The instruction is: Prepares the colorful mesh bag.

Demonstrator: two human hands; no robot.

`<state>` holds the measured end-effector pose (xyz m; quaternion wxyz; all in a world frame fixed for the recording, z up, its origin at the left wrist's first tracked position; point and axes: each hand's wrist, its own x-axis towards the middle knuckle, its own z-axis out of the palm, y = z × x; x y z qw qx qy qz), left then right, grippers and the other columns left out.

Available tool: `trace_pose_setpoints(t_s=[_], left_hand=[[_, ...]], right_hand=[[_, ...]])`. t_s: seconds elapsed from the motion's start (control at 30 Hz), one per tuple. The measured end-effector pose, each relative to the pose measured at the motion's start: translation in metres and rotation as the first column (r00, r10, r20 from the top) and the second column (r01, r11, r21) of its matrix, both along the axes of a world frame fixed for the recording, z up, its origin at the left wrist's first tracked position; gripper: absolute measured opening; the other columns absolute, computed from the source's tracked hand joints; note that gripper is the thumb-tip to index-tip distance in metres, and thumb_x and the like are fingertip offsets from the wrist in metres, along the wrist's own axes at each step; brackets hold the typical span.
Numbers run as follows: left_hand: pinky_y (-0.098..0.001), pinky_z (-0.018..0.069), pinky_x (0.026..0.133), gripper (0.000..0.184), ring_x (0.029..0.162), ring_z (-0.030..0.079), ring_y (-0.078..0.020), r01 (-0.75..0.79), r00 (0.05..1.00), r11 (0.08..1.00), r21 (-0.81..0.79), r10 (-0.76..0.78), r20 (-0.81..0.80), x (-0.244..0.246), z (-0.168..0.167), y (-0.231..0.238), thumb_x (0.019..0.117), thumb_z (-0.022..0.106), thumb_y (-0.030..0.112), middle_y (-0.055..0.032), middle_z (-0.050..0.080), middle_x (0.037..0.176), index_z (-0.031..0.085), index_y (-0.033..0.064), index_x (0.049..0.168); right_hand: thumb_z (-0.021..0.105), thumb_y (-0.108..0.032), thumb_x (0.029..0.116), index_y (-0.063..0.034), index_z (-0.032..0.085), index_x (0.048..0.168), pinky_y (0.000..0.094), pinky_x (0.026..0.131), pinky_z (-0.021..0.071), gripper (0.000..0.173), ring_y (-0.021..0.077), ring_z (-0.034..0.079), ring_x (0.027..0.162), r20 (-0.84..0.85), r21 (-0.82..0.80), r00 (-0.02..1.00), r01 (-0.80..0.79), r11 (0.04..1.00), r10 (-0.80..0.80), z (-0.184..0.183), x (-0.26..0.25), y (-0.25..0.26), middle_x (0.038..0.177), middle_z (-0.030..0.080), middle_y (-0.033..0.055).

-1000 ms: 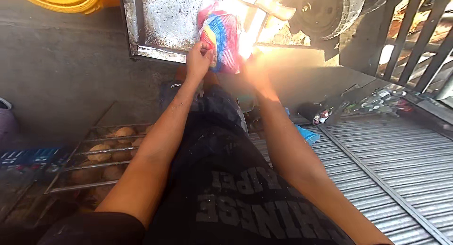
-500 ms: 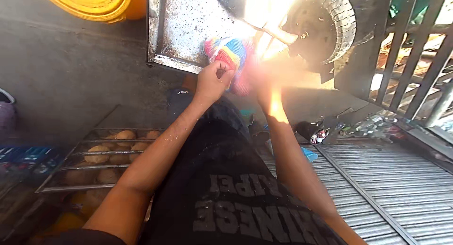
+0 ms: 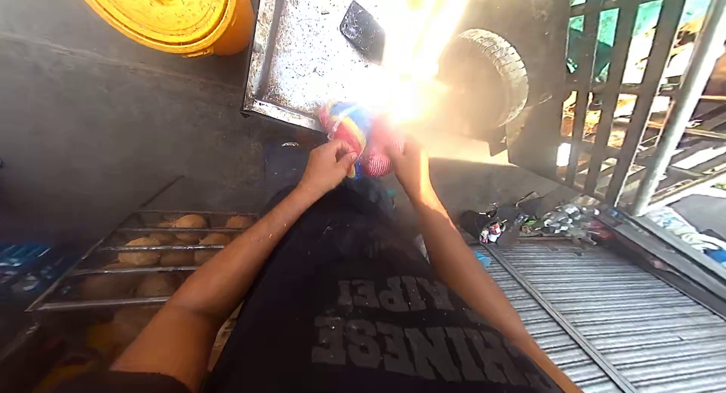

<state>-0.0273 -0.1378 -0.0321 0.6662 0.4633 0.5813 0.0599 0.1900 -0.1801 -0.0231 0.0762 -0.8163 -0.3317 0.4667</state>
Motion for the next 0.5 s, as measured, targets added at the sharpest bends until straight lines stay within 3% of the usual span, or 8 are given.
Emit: trace_pose_setpoints(t_s=[0.07, 0.13, 0.17, 0.23, 0.33, 0.43, 0.5], left_hand=[[-0.039, 0.0586, 0.08, 0.021, 0.084, 0.069, -0.0192, -0.144, 0.989, 0.984, -0.107, 0.141, -0.033, -0.01, -0.013, -0.01, 0.0995, 0.066, 0.017, -0.0133, 0.072, 0.098, 0.069, -0.0016, 0.109], [-0.037, 0.0596, 0.072, 0.021, 0.076, 0.068, -0.0185, -0.327, 0.944, 0.94, -0.095, 0.32, -0.083, -0.019, -0.031, 0.021, 0.0999, 0.065, 0.015, -0.014, 0.07, 0.096, 0.067, -0.0033, 0.11], [-0.038, 0.0604, 0.073, 0.021, 0.077, 0.069, -0.0188, -0.319, 0.946, 0.945, -0.076, 0.312, -0.089, -0.023, -0.029, 0.031, 0.1001, 0.065, 0.016, -0.0136, 0.071, 0.097, 0.068, -0.0023, 0.111], [-0.0397, 0.0601, 0.077, 0.021, 0.081, 0.07, -0.0191, -0.283, 0.955, 0.958, -0.053, 0.277, -0.107, -0.033, -0.033, 0.042, 0.0991, 0.066, 0.017, -0.0128, 0.071, 0.099, 0.069, -0.0001, 0.112], [-0.0404, 0.0591, 0.076, 0.028, 0.085, 0.068, -0.0221, -0.42, 0.902, 0.903, -0.09, 0.405, -0.148, -0.045, -0.058, 0.042, 0.0973, 0.068, 0.017, -0.0165, 0.068, 0.103, 0.062, -0.0035, 0.116], [-0.045, 0.059, 0.08, 0.068, 0.095, 0.067, -0.0282, -0.476, 0.879, 0.811, -0.34, 0.437, -0.188, -0.03, -0.078, 0.032, 0.0957, 0.07, 0.045, -0.0209, 0.062, 0.118, 0.044, 0.0007, 0.14], [-0.0445, 0.0593, 0.081, 0.08, 0.096, 0.068, -0.0278, -0.467, 0.883, 0.749, -0.47, 0.415, -0.218, -0.02, -0.092, 0.027, 0.0922, 0.069, 0.059, -0.0198, 0.063, 0.123, 0.044, 0.0056, 0.146]], right_hand=[[0.067, -0.03, 0.099, -0.0039, 0.07, 0.105, 0.0444, 0.083, 0.0581, 0.027, 0.0176, 0.07, 0.084, -0.056, 0.034, 0.987, 0.153, 0.988, -0.151, -0.006, 0.003, -0.017, 0.091, 0.072, 0.009], [0.067, -0.026, 0.0984, -0.003, 0.069, 0.1, 0.0382, 0.071, 0.0595, 0.023, 0.0142, 0.068, 0.072, -0.153, 0.117, 0.946, 0.305, 0.945, -0.286, -0.023, 0.007, -0.001, 0.081, 0.07, 0.0061], [0.066, -0.026, 0.0991, -0.0032, 0.068, 0.1, 0.0364, 0.068, 0.059, 0.023, 0.0136, 0.067, 0.07, -0.189, 0.113, 0.932, 0.334, 0.936, -0.31, -0.025, 0.01, 0.002, 0.08, 0.069, 0.0054], [0.066, -0.028, 0.1002, -0.003, 0.066, 0.104, 0.0355, 0.068, 0.0593, 0.025, 0.014, 0.067, 0.071, -0.208, 0.065, 0.925, 0.337, 0.939, -0.318, -0.026, 0.012, 0.007, 0.083, 0.069, 0.0062], [0.065, -0.029, 0.1012, -0.0004, 0.064, 0.114, 0.0396, 0.07, 0.0612, 0.032, 0.02, 0.07, 0.076, -0.229, -0.044, 0.93, 0.286, 0.957, -0.288, -0.037, 0.005, 0.016, 0.093, 0.071, 0.0128], [0.062, -0.03, 0.1029, 0.0014, 0.062, 0.118, 0.041, 0.074, 0.0622, 0.035, 0.0222, 0.072, 0.082, -0.263, -0.113, 0.93, 0.234, 0.966, -0.256, -0.048, -0.007, 0.02, 0.098, 0.071, 0.0158], [0.063, -0.03, 0.1028, 0.0017, 0.061, 0.118, 0.0399, 0.075, 0.0618, 0.035, 0.0212, 0.071, 0.082, -0.274, -0.12, 0.926, 0.234, 0.965, -0.258, -0.048, -0.013, 0.021, 0.098, 0.07, 0.0151]])
